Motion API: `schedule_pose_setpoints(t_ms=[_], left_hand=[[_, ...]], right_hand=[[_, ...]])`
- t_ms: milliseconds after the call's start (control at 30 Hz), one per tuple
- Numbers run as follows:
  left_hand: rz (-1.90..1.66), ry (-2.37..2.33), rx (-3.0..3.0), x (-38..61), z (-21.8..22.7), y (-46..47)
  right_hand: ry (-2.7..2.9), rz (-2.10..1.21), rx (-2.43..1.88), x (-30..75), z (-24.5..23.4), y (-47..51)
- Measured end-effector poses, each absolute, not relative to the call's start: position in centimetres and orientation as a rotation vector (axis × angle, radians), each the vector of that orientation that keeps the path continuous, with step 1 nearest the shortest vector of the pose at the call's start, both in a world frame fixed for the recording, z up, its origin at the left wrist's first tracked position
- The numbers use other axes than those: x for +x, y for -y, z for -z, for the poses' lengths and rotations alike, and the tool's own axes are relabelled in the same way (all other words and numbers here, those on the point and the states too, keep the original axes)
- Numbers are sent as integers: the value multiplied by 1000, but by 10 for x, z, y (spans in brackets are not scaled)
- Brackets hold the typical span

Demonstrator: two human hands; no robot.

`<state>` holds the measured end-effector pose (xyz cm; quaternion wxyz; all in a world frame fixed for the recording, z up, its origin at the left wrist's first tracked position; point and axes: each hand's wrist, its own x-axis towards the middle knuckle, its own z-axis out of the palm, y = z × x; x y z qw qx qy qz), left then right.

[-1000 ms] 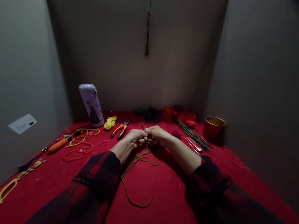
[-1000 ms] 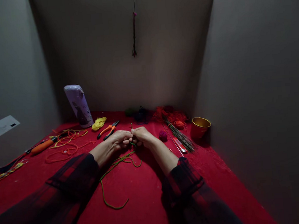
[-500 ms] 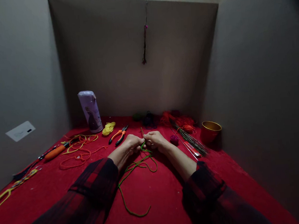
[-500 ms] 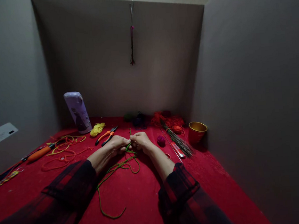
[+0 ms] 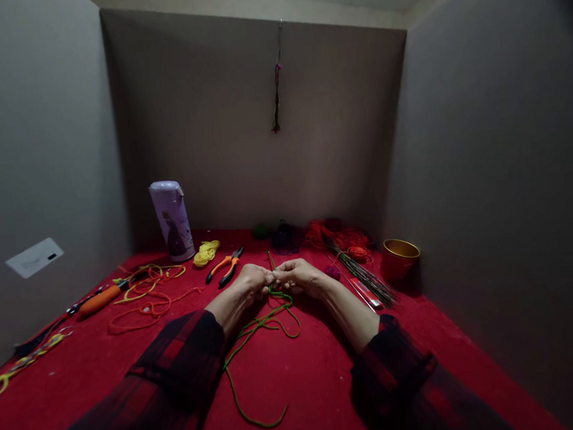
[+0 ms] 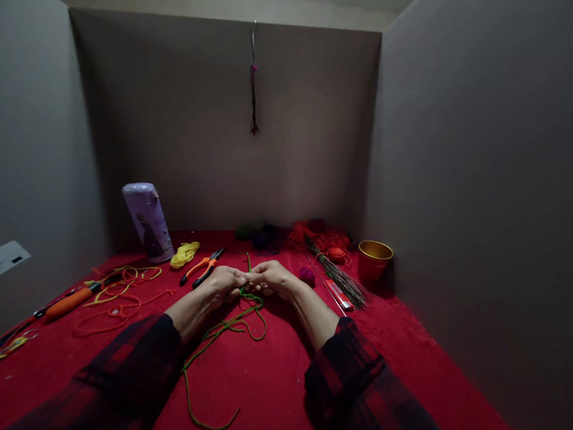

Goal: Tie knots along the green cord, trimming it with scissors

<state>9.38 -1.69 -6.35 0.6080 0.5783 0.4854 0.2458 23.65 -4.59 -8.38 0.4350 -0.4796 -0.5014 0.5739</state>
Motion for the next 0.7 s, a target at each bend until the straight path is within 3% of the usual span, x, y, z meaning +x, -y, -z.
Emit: schedule_pose_setpoints(t_ms=[700], left_hand=[[-717, -1157, 1348, 93, 67, 29]], right_hand=[[1225, -1261, -1305, 229, 82, 53]])
